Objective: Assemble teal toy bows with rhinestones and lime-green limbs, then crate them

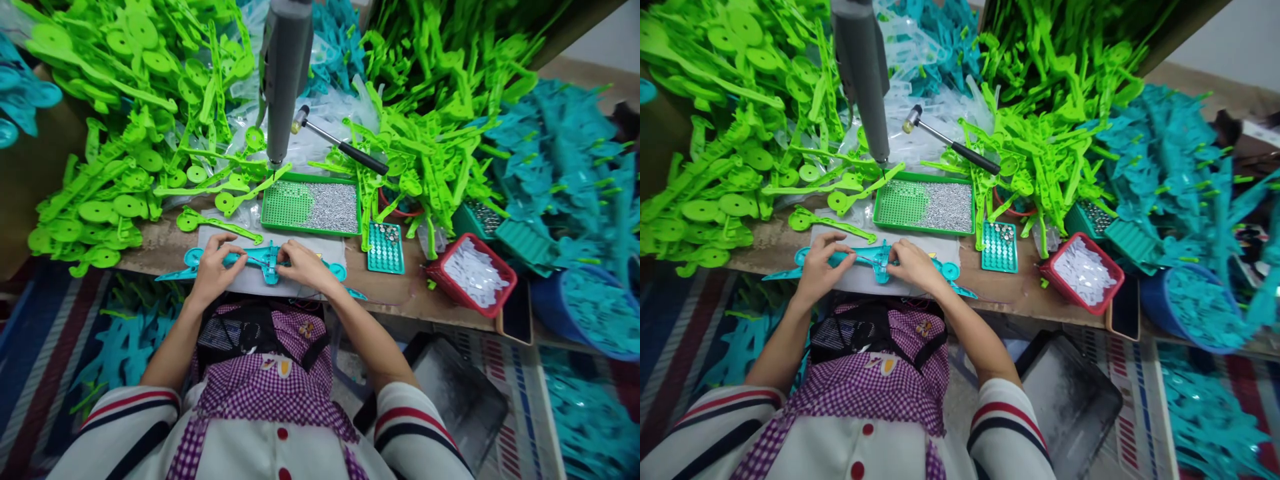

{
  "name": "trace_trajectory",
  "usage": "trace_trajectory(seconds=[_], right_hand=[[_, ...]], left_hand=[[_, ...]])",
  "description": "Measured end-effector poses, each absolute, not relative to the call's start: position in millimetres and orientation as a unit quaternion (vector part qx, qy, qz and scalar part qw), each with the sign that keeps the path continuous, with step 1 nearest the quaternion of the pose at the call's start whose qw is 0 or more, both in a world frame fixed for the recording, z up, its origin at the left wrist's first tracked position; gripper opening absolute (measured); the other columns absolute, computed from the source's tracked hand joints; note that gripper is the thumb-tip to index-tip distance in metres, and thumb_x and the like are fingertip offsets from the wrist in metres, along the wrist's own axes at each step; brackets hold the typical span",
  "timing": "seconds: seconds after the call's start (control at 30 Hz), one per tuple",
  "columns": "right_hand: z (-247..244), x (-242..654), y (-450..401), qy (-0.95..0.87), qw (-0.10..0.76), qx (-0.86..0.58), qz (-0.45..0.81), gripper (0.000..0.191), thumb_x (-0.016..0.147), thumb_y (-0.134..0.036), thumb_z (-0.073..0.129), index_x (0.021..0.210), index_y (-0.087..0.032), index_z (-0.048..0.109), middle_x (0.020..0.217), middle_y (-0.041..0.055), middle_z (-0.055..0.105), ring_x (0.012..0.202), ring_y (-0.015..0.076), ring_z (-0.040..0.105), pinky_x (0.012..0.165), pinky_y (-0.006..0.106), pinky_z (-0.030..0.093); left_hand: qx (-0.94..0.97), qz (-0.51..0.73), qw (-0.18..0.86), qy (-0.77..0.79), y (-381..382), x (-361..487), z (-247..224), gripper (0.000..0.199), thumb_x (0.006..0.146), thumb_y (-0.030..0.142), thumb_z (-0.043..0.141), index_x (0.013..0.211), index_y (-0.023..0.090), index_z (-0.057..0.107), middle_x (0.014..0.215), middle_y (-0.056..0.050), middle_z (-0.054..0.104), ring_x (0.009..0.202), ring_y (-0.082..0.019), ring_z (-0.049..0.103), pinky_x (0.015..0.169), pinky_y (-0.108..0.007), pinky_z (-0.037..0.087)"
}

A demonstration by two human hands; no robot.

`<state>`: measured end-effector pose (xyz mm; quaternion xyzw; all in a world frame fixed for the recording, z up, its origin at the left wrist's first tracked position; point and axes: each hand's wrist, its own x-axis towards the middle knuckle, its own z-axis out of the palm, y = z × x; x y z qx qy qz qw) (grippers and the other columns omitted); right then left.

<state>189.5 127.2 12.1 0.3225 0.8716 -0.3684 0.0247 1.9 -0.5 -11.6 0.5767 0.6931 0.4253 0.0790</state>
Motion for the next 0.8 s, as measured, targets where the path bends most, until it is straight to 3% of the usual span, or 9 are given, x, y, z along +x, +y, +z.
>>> trace_trajectory(seconds=[0.2,0.37,0.47,0.53,0.6,0.7,0.8], right_hand=[[9,177,117,0.869,0.045,0.366,-0.329,0.009,0.078,-0.014,0.054,0.084,-0.020,0.053,0.093,0.0034,0.056,0.088,0.0191,0.052,0.077,0.031,0.037],[9,182,113,0.868,0.012,0.376,-0.324,0.010,0.082,-0.014,0.052,0.088,-0.020,0.056,0.098,0.0067,0.061,0.095,0.0221,0.055,0.082,0.035,0.040],[13,218,99,0.867,-0.141,0.348,-0.329,0.013,0.088,-0.024,0.054,0.100,-0.022,0.058,0.107,0.0069,0.062,0.102,0.0214,0.057,0.087,0.035,0.042],[11,248,79,0.825,-0.288,0.422,-0.240,0.014,0.092,-0.029,0.052,0.103,-0.023,0.057,0.104,0.0068,0.062,0.103,0.0211,0.057,0.089,0.036,0.042],[2,273,54,0.801,-0.341,0.469,-0.148,0.013,0.093,-0.031,0.053,0.102,-0.023,0.057,0.095,0.0058,0.063,0.095,0.0207,0.058,0.084,0.035,0.043],[-17,290,29,0.859,-0.231,0.449,-0.085,0.030,0.089,-0.041,0.059,0.113,-0.023,0.060,0.106,0.0110,0.065,0.102,0.0251,0.059,0.088,0.039,0.039],[-31,293,27,0.893,-0.144,0.418,-0.086,0.023,0.092,-0.033,0.056,0.112,-0.024,0.065,0.112,0.0125,0.067,0.107,0.0265,0.058,0.091,0.041,0.035]], left_hand=[[0.561,0.444,0.106,0.690,-3,3,-13,0.011,0.084,0.030,0.064,0.082,0.021,0.067,0.107,-0.006,0.061,0.103,-0.020,0.062,0.091,-0.036,0.050],[0.500,0.505,0.137,0.690,-2,3,-12,0.012,0.081,0.032,0.065,0.079,0.020,0.066,0.100,-0.005,0.064,0.099,-0.019,0.063,0.092,-0.036,0.050],[0.348,0.623,0.153,0.684,-1,-5,-16,0.016,0.080,0.035,0.067,0.081,0.020,0.062,0.091,-0.003,0.064,0.086,-0.016,0.064,0.085,-0.034,0.052],[0.241,0.685,0.170,0.666,-1,-12,-19,0.022,0.077,0.039,0.069,0.083,0.020,0.059,0.085,-0.001,0.062,0.078,-0.014,0.064,0.080,-0.033,0.054],[0.188,0.710,0.191,0.652,-1,-17,-20,0.026,0.074,0.041,0.071,0.083,0.021,0.057,0.079,0.000,0.060,0.075,-0.014,0.063,0.079,-0.033,0.055],[0.194,0.712,0.196,0.646,-3,-22,-12,0.026,0.075,0.042,0.071,0.082,0.022,0.055,0.077,0.000,0.060,0.075,-0.014,0.063,0.079,-0.034,0.056],[0.224,0.714,0.158,0.644,-6,-26,1,0.021,0.076,0.037,0.071,0.083,0.022,0.057,0.085,-0.001,0.064,0.077,-0.014,0.064,0.079,-0.034,0.056]])
